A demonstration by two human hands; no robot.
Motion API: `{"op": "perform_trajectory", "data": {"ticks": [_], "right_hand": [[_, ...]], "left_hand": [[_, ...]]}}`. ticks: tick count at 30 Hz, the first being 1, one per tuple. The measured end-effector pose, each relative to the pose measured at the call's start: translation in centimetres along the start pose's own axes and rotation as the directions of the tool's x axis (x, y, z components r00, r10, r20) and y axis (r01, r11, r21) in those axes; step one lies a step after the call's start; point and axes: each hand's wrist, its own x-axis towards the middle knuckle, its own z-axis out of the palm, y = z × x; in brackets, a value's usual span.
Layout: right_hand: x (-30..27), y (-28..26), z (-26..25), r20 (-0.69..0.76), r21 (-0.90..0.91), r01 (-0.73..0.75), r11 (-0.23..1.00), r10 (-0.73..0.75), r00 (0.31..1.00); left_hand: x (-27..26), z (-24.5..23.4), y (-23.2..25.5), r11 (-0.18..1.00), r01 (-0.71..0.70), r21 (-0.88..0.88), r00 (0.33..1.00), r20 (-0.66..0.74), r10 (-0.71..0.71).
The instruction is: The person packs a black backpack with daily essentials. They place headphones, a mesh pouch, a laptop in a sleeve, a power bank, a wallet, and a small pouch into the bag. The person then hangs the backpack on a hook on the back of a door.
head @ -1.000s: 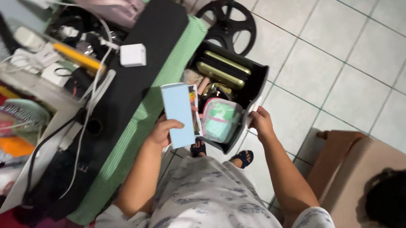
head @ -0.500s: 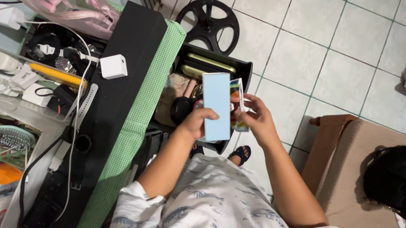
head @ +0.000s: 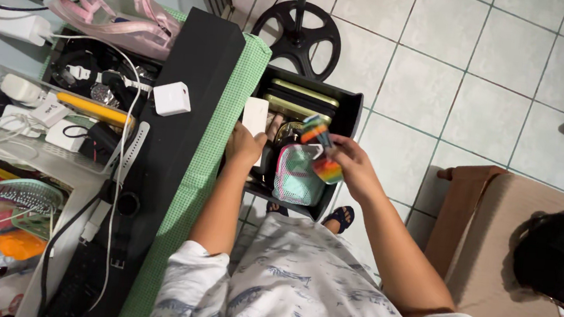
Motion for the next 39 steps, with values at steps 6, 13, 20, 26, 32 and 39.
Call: {"op": "perform_trajectory", "data": {"ticks": [6,13,20,26,32,39], "right_hand": [[5.9,-0.4,2.5,0.099,-0.446,0.068,0.892,-0.027,0.995],[13.7,4.1,7.4,0.204,-0.813,0.215,0.541,-0.080,0.976],[14.9,7.3,10.6,0.143,-0.867,0.205,0.453,-0.167,0.976],[9.9,4.3,6.7,0.263,-0.769,0.403,0.496,-0.329,0.907],[2.7,6.2,-4.6,-0.287,-0.707,0.369,0.603,-0.722,0.630],[2.9,12.8,-9.7,-0.112,0.180,-0.234,0.955,0.256,0.960]], "left_hand": [[1.1,2.2,-2.5,0.985,-0.168,0.029,0.975,-0.140,0.170],[1.3,5.6,-7.5,0.985,0.069,-0.156,0.995,-0.062,-0.079],[1.5,5.2,-7.2,1.000,0.024,0.012,0.996,-0.092,-0.022],[-1.6,0.9,-3.1,0.997,-0.079,0.005,0.991,-0.109,0.079],[-6.4,-1.0,2.2,0.927,-0.374,-0.031,0.927,-0.003,0.374],[-6.0,-4.4,4.7,0.751,-0.449,0.483,0.850,-0.029,0.527]]}}
